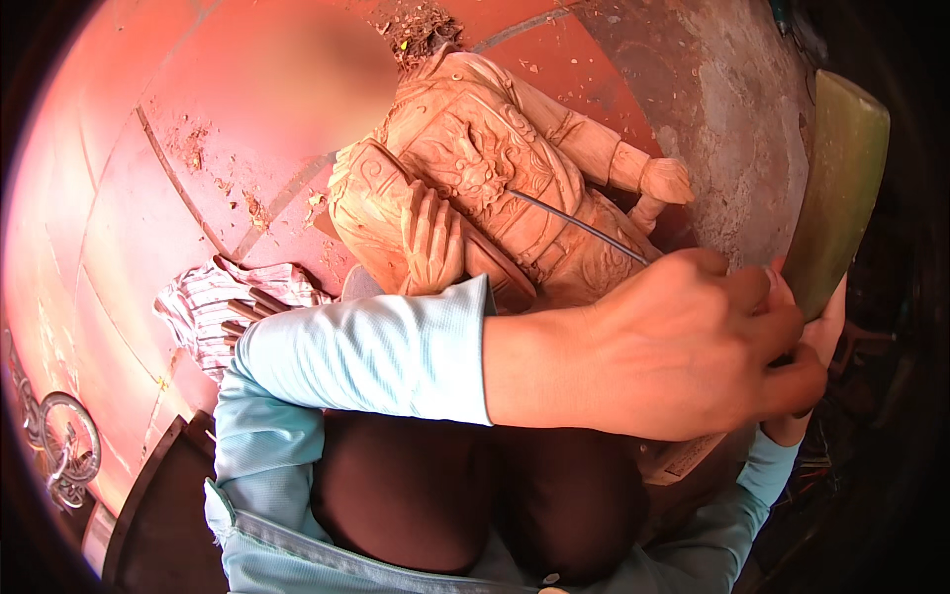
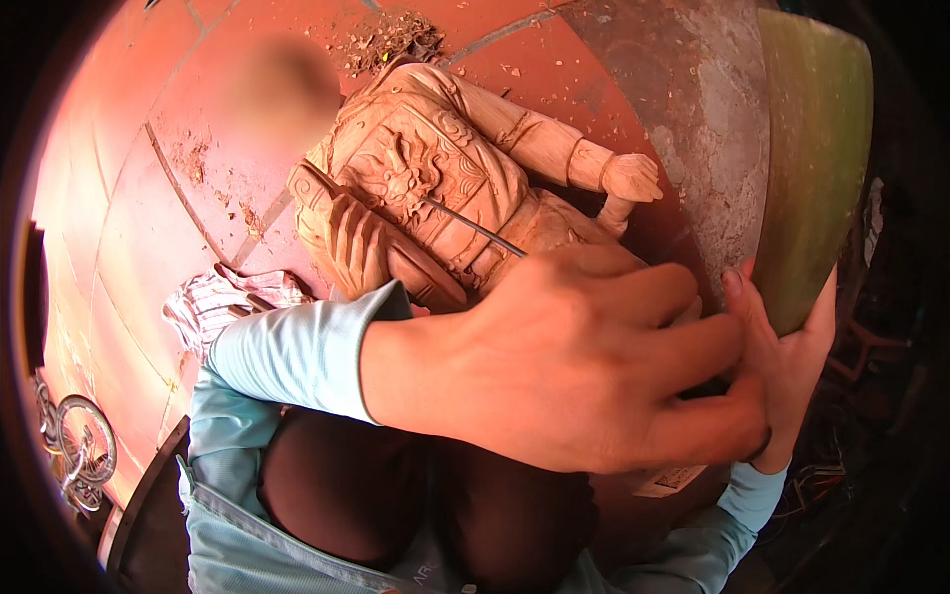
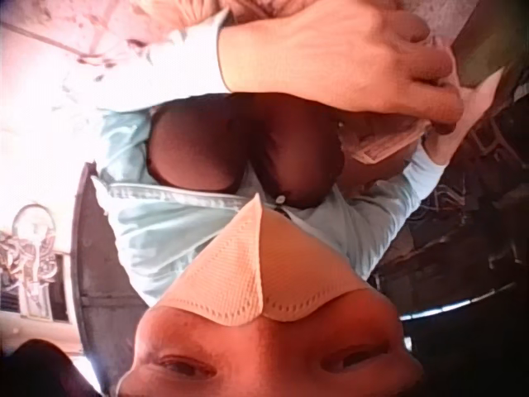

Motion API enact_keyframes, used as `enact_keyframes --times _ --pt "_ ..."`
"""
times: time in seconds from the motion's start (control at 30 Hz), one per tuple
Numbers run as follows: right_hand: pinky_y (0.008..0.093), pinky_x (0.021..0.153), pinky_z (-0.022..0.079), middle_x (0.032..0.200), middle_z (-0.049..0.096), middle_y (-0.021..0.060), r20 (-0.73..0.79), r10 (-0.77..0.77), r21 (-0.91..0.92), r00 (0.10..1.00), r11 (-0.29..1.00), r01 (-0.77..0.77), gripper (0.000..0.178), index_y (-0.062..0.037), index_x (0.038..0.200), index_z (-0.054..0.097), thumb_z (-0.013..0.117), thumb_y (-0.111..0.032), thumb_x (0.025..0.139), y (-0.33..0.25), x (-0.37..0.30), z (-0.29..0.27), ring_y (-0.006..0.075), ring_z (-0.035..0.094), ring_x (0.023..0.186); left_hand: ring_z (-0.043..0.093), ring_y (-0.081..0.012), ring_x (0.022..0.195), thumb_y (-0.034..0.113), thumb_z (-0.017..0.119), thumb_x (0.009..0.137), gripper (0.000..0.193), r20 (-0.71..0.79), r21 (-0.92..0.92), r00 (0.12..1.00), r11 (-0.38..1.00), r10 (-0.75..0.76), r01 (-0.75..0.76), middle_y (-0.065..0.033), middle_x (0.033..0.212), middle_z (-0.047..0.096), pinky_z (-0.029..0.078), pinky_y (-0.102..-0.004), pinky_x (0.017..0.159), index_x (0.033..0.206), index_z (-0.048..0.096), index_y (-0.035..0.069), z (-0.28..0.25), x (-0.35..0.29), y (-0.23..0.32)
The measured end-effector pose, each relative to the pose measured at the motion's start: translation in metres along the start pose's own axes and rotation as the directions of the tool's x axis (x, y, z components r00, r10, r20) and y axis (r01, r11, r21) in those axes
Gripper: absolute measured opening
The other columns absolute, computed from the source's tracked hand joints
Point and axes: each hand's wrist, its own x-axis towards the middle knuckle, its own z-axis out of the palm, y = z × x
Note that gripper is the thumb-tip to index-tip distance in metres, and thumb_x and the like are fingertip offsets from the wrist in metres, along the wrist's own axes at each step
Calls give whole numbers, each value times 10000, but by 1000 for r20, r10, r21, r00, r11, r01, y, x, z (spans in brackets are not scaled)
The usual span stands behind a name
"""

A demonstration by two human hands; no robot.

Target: The person carves a wooden statue of a figure using a chisel and a mallet. They repeatedly strike the chisel to shape the wood, focusing on the torso and clothing details of the sculpture.

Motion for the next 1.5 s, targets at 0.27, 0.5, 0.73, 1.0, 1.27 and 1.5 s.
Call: enact_keyframes --times 0.27,0.5,0.73,1.0,1.27,1.5 --pt "294 920 419 1185 527 87 65 23 -73 998 997 -18 642 6 1337 391 697 -107 784 50 -75 -25 178 510 1095 597 -203 646 335 645 746 280 111 -162 993 985 -47 64 -19 727 520 464 -307 452 867 574 92 27 -22 -11" --pt "266 774 468 1151 542 110 -89 231 61 969 972 -226 520 47 1251 431 579 96 755 58 -96 -22 151 551 944 572 -193 574 367 654 762 297 144 -132 988 988 -63 82 -19 700 508 438 -314 433 852 570 97 25 -22 -15" --pt "240 612 460 955 571 113 -80 213 124 974 971 -203 460 52 1247 404 522 124 808 57 -104 -25 123 545 676 570 -190 570 373 650 773 296 151 -133 986 987 -70 91 -14 700 515 425 -315 421 862 574 101 24 -23 -16" --pt "254 622 473 941 579 106 -158 169 234 973 963 -130 425 47 1220 404 562 99 829 45 -106 -26 129 556 693 607 -238 591 360 662 773 330 43 -124 990 982 -135 139 -52 701 559 451 -360 451 887 582 60 28 -12 -23" --pt "247 646 469 923 575 80 -163 95 -21 982 995 -100 402 34 1197 430 607 56 837 49 -103 -8 111 547 719 609 -250 616 337 674 775 333 54 -147 980 969 -192 198 -57 712 563 444 -360 454 943 596 60 27 -13 -27" --pt "244 716 448 926 576 72 -207 37 -100 978 993 -59 351 30 1156 472 623 34 840 58 -95 -18 114 541 776 610 -251 627 313 667 779 306 16 -136 981 971 -195 196 -47 733 571 448 -360 461 962 602 76 30 -11 -30"
